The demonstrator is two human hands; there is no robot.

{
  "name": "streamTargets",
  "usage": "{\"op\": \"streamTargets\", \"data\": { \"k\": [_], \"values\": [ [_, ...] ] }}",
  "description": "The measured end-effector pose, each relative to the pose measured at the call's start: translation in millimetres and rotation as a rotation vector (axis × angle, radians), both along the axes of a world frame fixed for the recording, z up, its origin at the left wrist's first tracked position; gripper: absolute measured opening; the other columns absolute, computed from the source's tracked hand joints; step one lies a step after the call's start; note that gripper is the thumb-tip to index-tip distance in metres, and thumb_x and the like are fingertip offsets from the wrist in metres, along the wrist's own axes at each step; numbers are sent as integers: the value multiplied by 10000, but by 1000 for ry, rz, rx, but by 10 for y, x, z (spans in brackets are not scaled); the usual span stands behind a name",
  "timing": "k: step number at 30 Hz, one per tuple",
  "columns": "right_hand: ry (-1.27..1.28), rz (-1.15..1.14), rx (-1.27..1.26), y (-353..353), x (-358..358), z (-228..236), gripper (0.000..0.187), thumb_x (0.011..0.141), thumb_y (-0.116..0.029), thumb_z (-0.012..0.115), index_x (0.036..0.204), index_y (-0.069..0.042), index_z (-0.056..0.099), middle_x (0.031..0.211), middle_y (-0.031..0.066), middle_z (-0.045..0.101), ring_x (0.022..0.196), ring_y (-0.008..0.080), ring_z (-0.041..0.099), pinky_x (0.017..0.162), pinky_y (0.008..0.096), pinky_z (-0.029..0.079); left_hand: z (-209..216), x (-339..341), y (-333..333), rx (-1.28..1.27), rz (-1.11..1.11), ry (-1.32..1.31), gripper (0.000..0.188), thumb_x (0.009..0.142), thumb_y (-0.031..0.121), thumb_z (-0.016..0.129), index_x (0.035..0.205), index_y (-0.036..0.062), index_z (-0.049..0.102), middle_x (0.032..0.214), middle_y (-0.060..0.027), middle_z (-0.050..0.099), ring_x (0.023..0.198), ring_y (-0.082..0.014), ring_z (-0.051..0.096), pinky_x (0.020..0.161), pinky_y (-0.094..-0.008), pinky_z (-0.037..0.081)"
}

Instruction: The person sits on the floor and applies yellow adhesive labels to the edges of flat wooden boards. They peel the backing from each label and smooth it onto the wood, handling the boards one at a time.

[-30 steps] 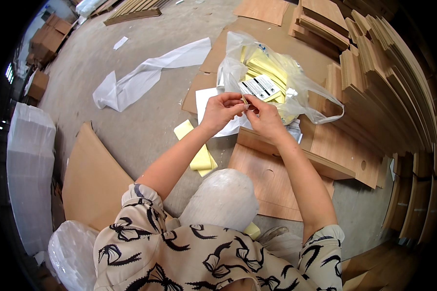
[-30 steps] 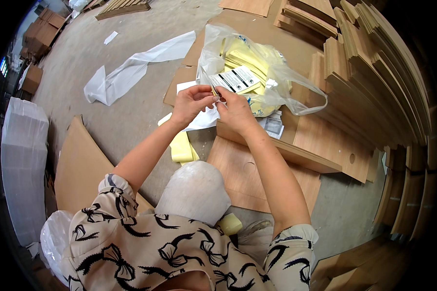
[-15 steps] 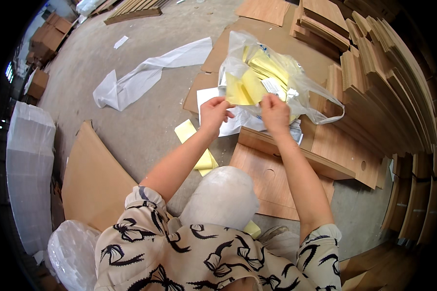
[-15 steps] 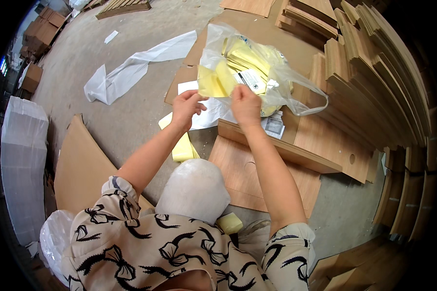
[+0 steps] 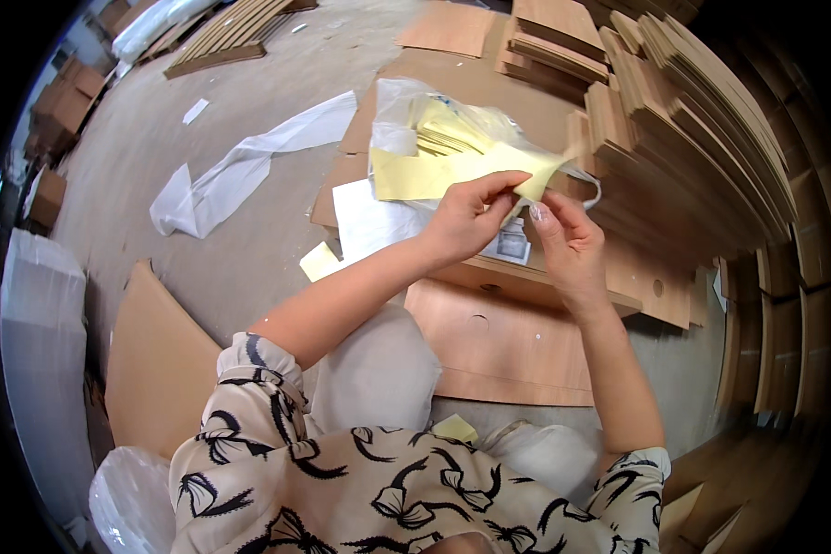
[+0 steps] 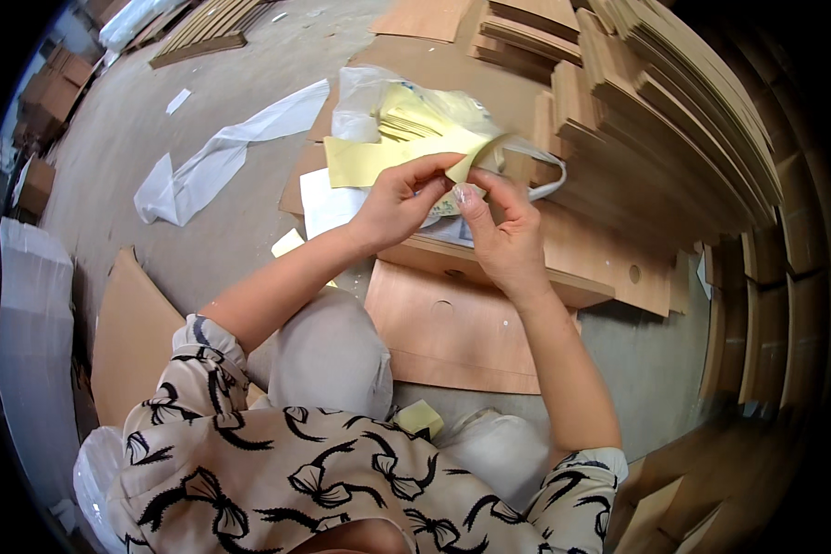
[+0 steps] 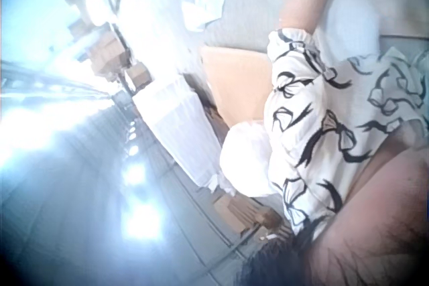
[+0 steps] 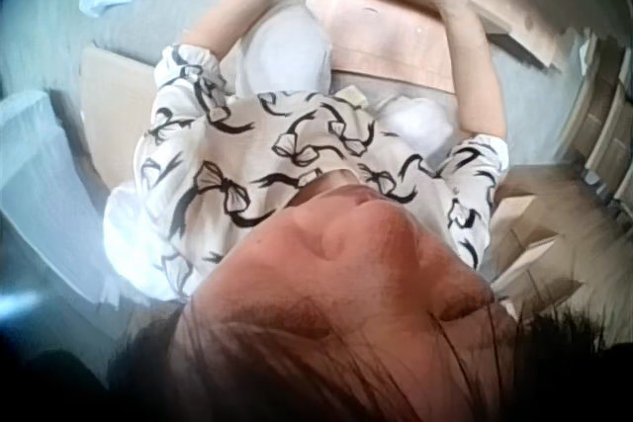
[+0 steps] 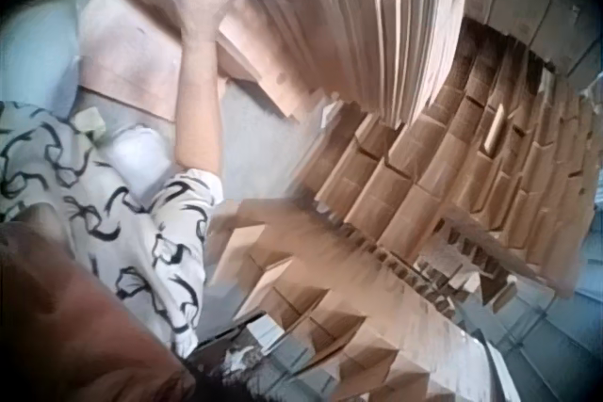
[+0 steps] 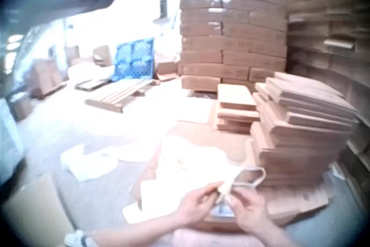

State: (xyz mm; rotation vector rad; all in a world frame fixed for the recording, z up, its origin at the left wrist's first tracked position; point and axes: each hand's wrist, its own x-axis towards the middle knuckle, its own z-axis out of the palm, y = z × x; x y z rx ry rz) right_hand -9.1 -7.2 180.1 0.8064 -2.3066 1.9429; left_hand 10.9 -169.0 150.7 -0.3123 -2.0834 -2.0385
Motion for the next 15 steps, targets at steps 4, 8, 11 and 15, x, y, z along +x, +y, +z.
{"op": "streamTargets", "data": {
  "k": [4,8,11,15],
  "values": [
    [56,-133,-47,551,-93,-25,326,807,-142,695,1096,-24,599,1047,41,616,1007,131,513,888,283,394,230,-84,294,349,-173,-305,165,872,49,532,1004,-19,604,882,-51,626,742,-112,584,706,-244,495],
    [-187,-240,-188,1105,-57,-42,482,842,-85,647,1262,-3,426,1064,98,612,974,132,560,846,270,450,218,-174,585,356,-281,-491,303,817,19,547,1116,-28,555,794,-57,608,670,-109,557,633,-236,474],
    [-476,-189,-356,1452,106,-199,474,867,-50,599,1283,14,381,903,98,661,817,112,615,725,236,506,173,-150,923,281,-291,-513,493,820,15,533,1300,3,419,780,-54,603,656,-109,549,622,-246,468],
    [-526,-359,-427,1785,293,-572,456,865,-43,597,1270,14,395,907,105,659,815,110,610,702,234,498,-42,-41,1440,458,-464,-400,670,795,-48,609,1387,57,313,1025,-93,624,918,-134,593,824,-282,487]
  ]
}}
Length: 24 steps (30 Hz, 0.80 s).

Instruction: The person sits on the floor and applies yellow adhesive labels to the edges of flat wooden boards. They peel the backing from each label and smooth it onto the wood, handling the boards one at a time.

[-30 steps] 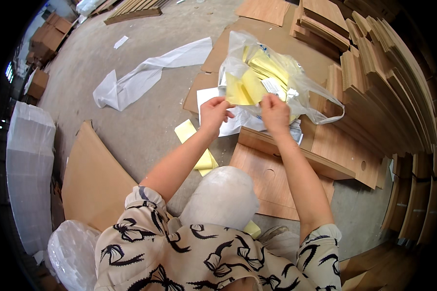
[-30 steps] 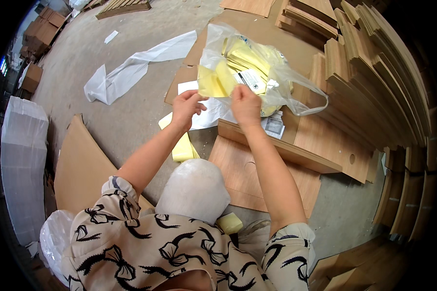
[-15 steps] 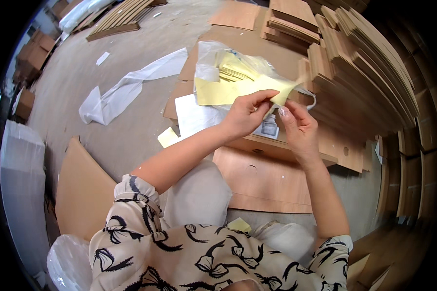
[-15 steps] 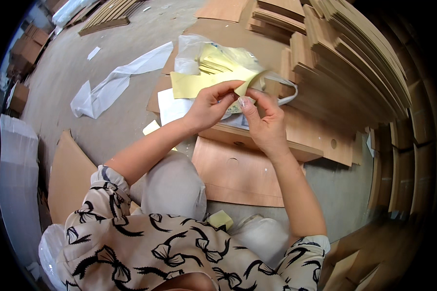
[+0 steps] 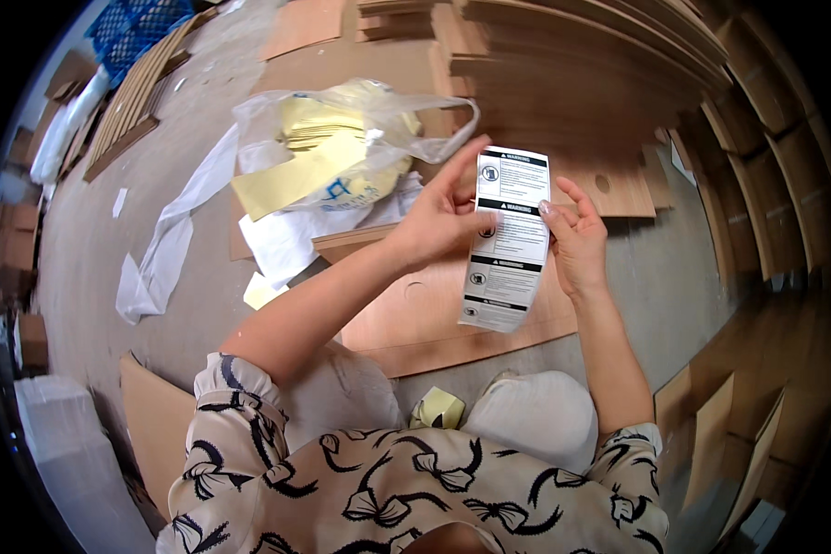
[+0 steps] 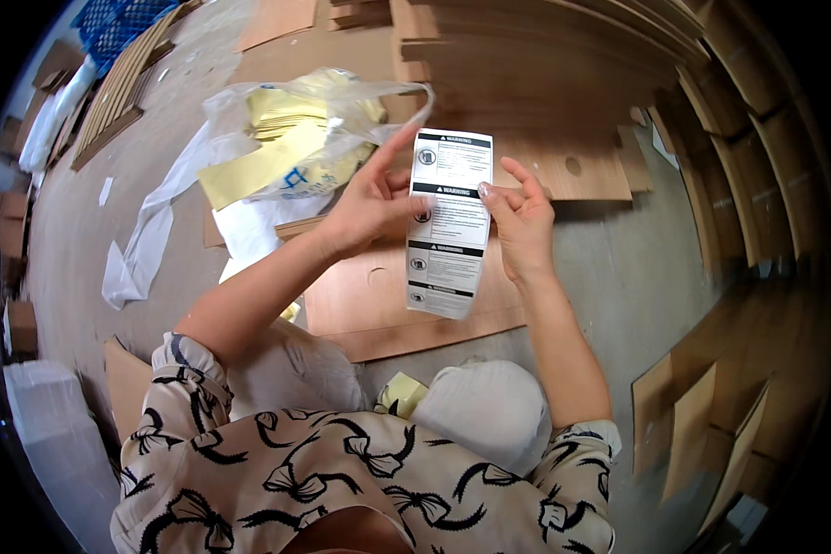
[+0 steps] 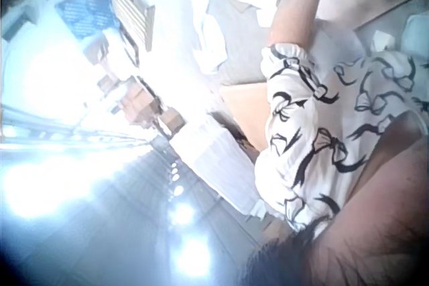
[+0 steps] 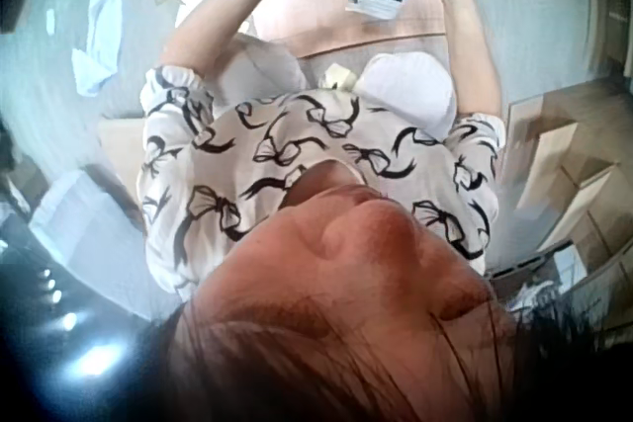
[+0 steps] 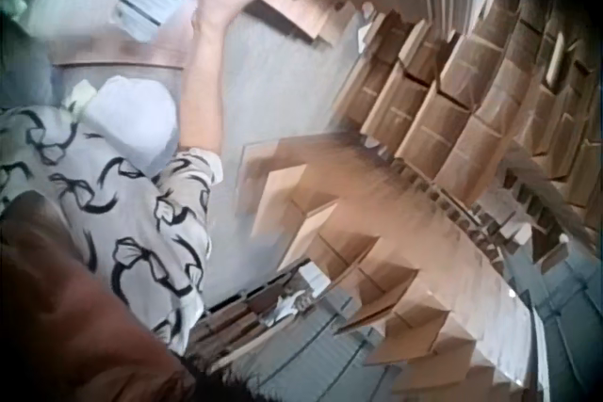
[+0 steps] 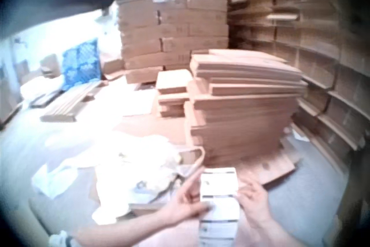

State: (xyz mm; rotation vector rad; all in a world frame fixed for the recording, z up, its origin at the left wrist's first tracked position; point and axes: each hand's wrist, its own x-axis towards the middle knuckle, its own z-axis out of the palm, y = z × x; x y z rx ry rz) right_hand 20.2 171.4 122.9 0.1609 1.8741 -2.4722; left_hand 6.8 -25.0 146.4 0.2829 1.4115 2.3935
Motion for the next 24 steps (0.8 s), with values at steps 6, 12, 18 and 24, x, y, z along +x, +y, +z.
{"op": "streamTargets", "data": {
  "k": [6,12,18,24],
  "values": [
    [320,-193,620,276,194,-319,369,789,-65,672,1130,-18,536,894,55,635,811,160,579,737,286,471,-413,21,390,-400,-166,-88,544,776,-119,576,1289,10,454,1126,-64,595,1023,-122,558,879,-269,465],
    [811,41,1085,370,250,-371,171,693,-55,702,857,-42,656,873,42,597,836,242,530,767,374,433,-790,75,578,-459,-237,180,646,764,-131,541,1357,58,367,1013,-51,517,893,-111,509,778,-245,441],
    [798,120,1063,456,313,-548,108,716,-46,666,808,-22,615,802,68,591,761,246,531,654,344,464,-738,113,646,-709,-289,259,750,725,-65,586,1398,103,301,591,-39,400,563,-147,410,576,-246,405],
    [756,216,998,448,336,-770,87,722,-12,636,796,-13,591,722,99,557,682,276,526,593,363,446,-872,104,583,-684,-442,133,764,757,-45,592,1421,63,230,641,-32,535,603,-93,500,572,-255,430]
  ]
}}
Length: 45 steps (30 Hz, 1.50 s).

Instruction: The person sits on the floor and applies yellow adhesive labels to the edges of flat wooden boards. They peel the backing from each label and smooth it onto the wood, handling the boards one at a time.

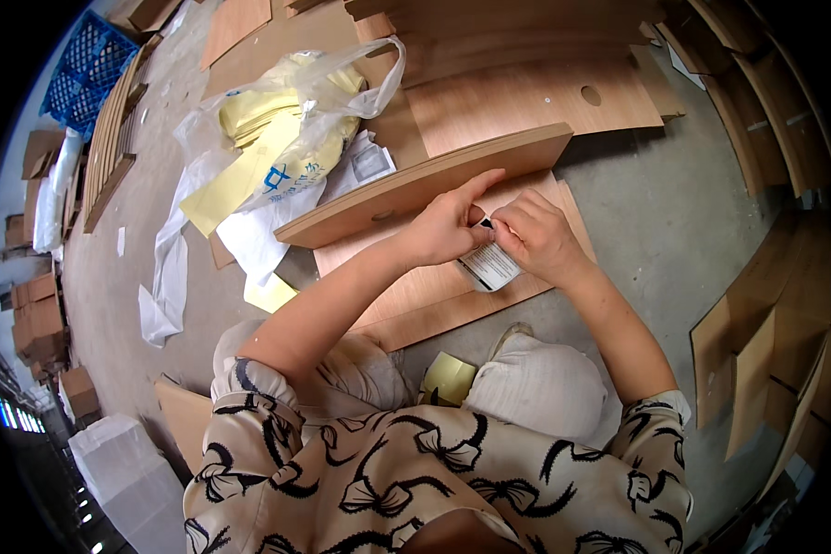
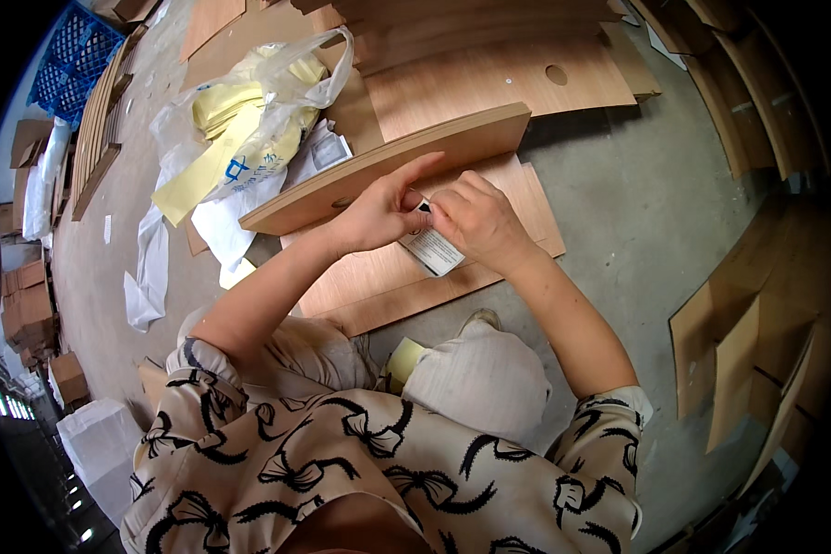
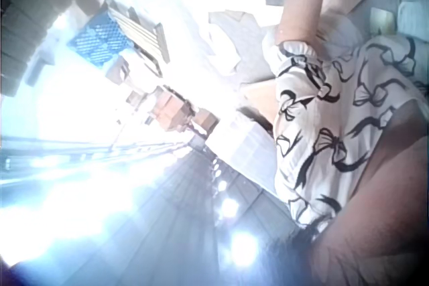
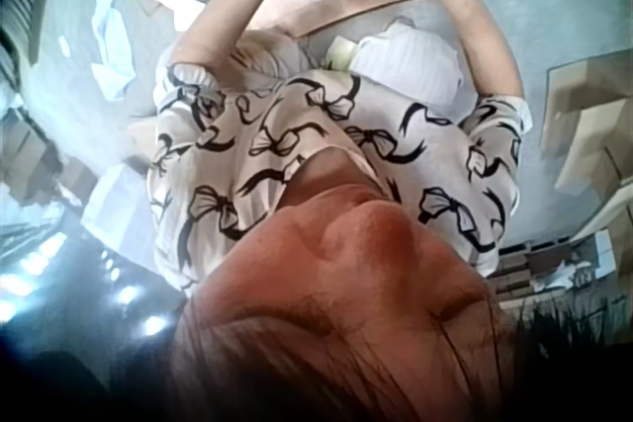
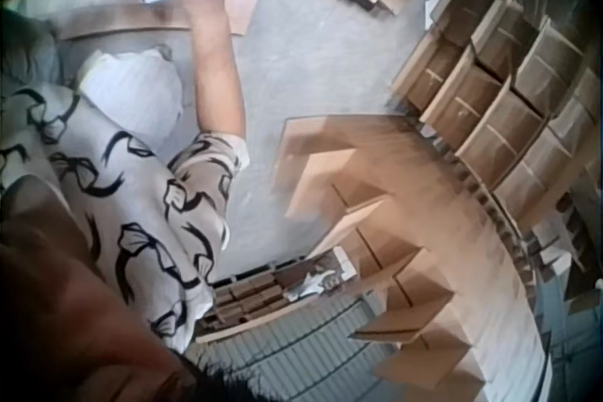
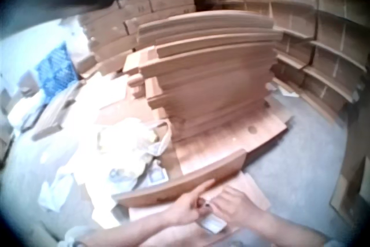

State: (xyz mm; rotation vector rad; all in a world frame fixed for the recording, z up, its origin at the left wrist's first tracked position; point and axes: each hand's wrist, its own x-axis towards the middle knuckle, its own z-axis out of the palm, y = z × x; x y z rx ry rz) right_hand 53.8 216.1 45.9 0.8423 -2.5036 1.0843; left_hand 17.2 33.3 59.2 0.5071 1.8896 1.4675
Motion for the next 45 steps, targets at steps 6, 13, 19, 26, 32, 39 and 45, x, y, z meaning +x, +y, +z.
{"op": "streamTargets", "data": {
  "k": [6,13,19,26,32,39,45],
  "values": [
    [-265,-71,-218,11,42,-193,43,753,-44,607,770,-15,580,734,120,574,690,281,554,615,356,464,-24,-19,-2,4,-44,-127,777,800,-81,548,1448,98,159,736,5,518,686,-51,486,613,-201,403],
    [-676,-184,-473,36,99,-392,78,824,-59,557,829,-1,609,735,66,614,673,134,576,624,279,470,-95,6,-13,52,-16,-213,760,771,-97,552,1426,127,239,853,-20,583,742,-59,523,654,-202,423],
    [-664,-498,-635,496,-140,-924,104,824,-70,557,845,13,617,732,15,623,659,60,542,601,233,452,-636,-2,-287,-154,-51,-210,536,690,-90,528,1184,105,599,889,-34,629,693,-76,557,618,-231,463],
    [-19,-387,-139,152,-5,-682,41,779,-52,594,818,-40,600,759,104,571,748,292,543,676,369,465,-621,98,-24,-124,-116,-609,935,651,-47,638,1449,172,202,683,-47,590,568,-109,543,510,-228,438],
    [-69,-317,-219,146,206,-912,119,772,-68,622,889,-51,606,896,107,610,827,296,562,737,368,467,-749,143,169,126,36,-794,911,691,-93,638,1426,177,171,768,-86,629,687,-153,631,630,-254,509],
    [-1064,-446,-961,603,48,-1558,234,820,-40,624,1049,0,595,917,17,626,813,68,563,703,205,455,-1026,123,363,212,62,-853,936,688,-135,594,1436,194,136,906,-154,645,776,-194,654,683,-293,536],
    [-939,-379,-620,831,-398,-1632,147,806,4,597,942,-16,648,840,5,633,764,71,565,684,214,464,-1233,62,415,-377,-76,-496,891,651,-5,671,1418,81,227,671,-33,533,592,-117,516,531,-247,429]
  ]
}}
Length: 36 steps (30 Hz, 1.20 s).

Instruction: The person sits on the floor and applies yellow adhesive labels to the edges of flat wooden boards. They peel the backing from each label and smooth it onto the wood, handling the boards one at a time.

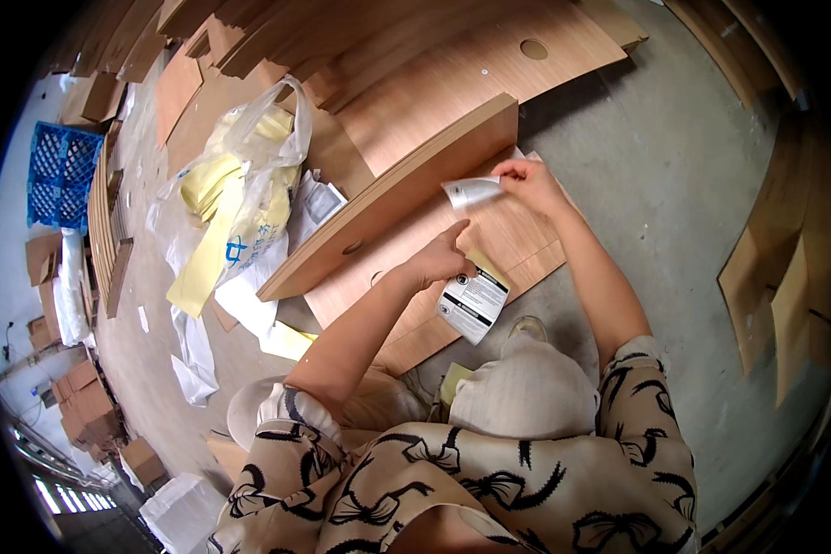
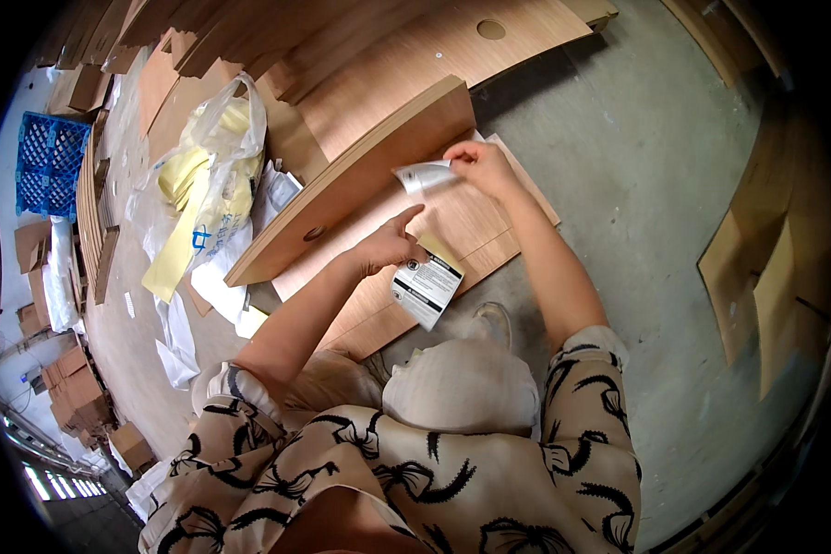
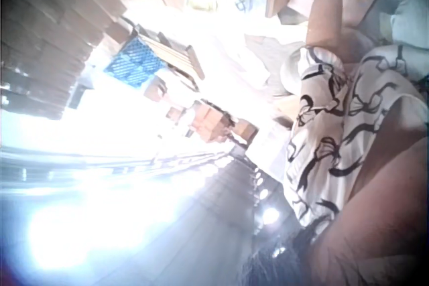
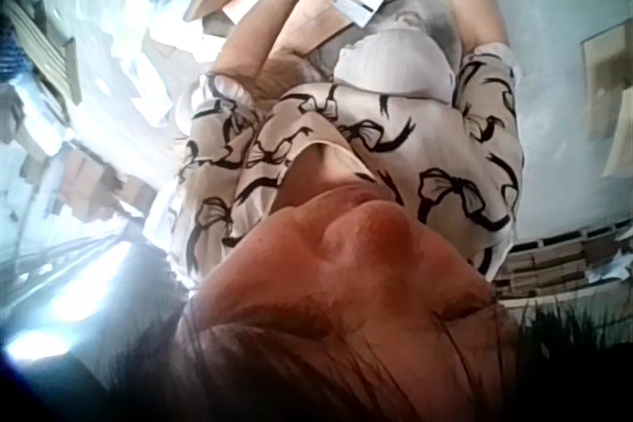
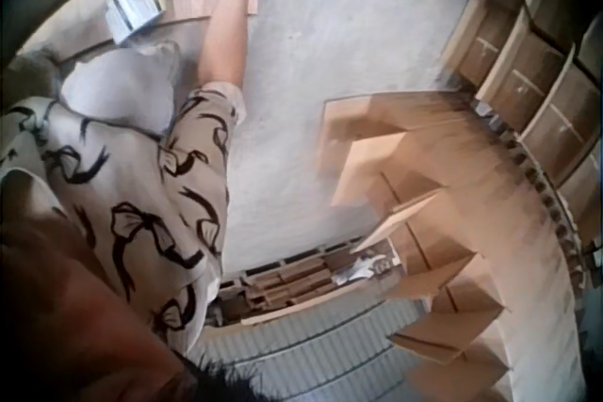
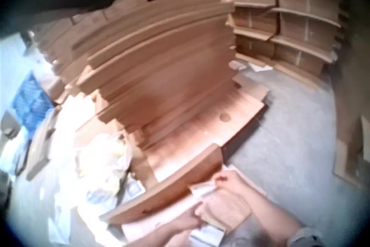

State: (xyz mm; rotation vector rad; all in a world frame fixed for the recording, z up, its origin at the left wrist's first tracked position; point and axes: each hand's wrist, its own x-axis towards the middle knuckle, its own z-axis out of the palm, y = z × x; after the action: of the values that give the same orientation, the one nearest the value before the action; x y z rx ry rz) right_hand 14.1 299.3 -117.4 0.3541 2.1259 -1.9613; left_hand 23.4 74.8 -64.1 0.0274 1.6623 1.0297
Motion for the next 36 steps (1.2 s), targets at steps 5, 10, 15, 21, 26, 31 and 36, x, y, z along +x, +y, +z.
{"op": "streamTargets", "data": {
  "k": [5,10,15,21,26,31,36],
  "values": [
    [-13,-35,-117,215,-282,-225,124,803,-5,613,918,-28,654,842,7,640,769,74,573,702,208,466,186,-222,234,13,-98,98,824,647,-12,663,1385,124,322,668,-25,527,578,-107,506,519,-232,418],
    [-8,-51,-97,238,-416,-215,129,795,-29,638,922,-16,651,850,21,647,777,83,579,708,219,469,5,-468,426,54,28,120,892,656,-49,648,1424,115,225,696,-46,578,610,-117,542,519,-239,430],
    [70,-95,-103,274,-478,-286,169,765,-60,672,928,-15,660,854,39,654,776,91,580,697,232,467,-56,-612,511,22,140,107,919,656,-63,640,1438,91,182,746,-84,609,628,-131,561,532,-249,446],
    [308,-333,522,34,-410,-343,220,729,-157,726,894,-33,649,756,87,630,675,207,592,676,281,480,-153,-623,505,39,216,91,903,648,-57,636,1432,65,205,824,-111,604,683,-157,574,573,-267,465],
    [347,-673,519,72,-401,-366,224,712,-203,735,793,-45,598,725,104,612,619,251,578,609,345,479,-160,-659,501,154,359,34,840,666,-85,628,1407,44,254,759,-100,640,617,-133,577,515,-240,444],
    [323,-75,304,-37,-271,-98,165,734,-183,667,732,-42,582,690,109,612,645,264,597,594,369,472,11,-574,364,161,324,75,843,654,-84,622,1406,82,281,777,-73,626,620,-120,568,550,-243,457],
    [134,281,653,55,-720,379,204,664,-259,644,741,-79,703,739,136,653,681,279,642,657,354,511,144,-444,203,151,356,78,949,638,-60,636,1445,130,174,674,-48,599,591,-110,543,508,-243,415]
  ]
}}
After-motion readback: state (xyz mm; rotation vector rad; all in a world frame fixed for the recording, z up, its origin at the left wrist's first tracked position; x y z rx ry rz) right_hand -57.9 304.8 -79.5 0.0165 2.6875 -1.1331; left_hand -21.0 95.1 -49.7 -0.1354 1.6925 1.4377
